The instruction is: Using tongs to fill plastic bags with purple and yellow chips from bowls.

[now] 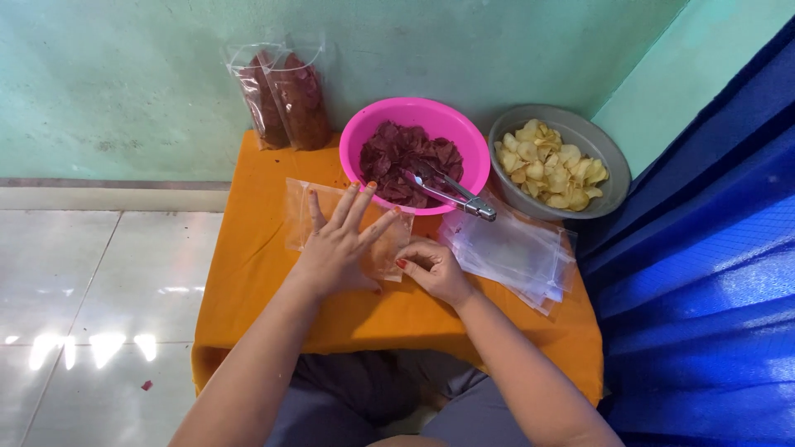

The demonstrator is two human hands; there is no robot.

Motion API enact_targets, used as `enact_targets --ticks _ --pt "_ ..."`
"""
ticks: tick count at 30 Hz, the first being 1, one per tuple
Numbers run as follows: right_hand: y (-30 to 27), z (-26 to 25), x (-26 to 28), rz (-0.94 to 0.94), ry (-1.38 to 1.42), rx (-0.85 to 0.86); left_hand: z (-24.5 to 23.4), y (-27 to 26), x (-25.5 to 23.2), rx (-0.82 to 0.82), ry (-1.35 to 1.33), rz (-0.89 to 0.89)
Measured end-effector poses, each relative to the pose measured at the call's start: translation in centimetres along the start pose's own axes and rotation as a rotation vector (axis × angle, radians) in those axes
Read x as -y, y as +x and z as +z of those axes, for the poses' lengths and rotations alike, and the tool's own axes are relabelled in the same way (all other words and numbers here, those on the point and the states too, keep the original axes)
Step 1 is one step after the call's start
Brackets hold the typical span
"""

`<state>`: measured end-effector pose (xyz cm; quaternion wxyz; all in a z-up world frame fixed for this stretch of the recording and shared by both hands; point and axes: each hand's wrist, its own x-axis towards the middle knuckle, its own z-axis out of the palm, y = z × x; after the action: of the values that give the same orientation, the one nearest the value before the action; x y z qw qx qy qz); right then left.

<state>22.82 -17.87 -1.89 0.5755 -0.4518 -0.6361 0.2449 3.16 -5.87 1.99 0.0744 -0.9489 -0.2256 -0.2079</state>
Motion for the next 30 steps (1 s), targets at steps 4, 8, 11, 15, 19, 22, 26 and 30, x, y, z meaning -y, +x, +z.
enact_targets --ticks 4,8,11,15,19,22,26,30 --pt "-0.2 -0.6 0.0 -0.018 0.112 0.033 -0.4 0.5 -1.3 -0.042 -0.020 0.045" --pt "-0.4 -0.5 -0.3 0.023 0.232 0.034 -0.5 0.6 -0.3 -0.306 -0.101 0.009" --pt "-0.1 -0.4 -0.2 0.035 0.101 0.014 -2.0 1.0 1.4 -0.635 -0.411 -0.116" --pt "0.1 0.7 1.1 -0.034 -0.192 -0.047 -3.2 -0.6 4.3 -0.858 -1.343 -0.485" --pt "1.1 1.1 2.6 -0.123 -0.310 -0.049 3.5 -0.4 6.8 -0.899 -1.874 -0.657" --pt "0.8 1.3 2.4 -0.185 -0.381 -0.061 5.9 -0.5 6.9 -0.909 -2.230 -0.915" --pt "1.2 1.2 2.7 -0.175 -0.488 -0.017 4.3 -0.6 5.0 -0.902 -2.409 -0.661" --pt "1.3 1.5 3.5 -0.161 -0.540 0.071 8.2 -1.9 7.2 -0.932 -2.455 -0.734"
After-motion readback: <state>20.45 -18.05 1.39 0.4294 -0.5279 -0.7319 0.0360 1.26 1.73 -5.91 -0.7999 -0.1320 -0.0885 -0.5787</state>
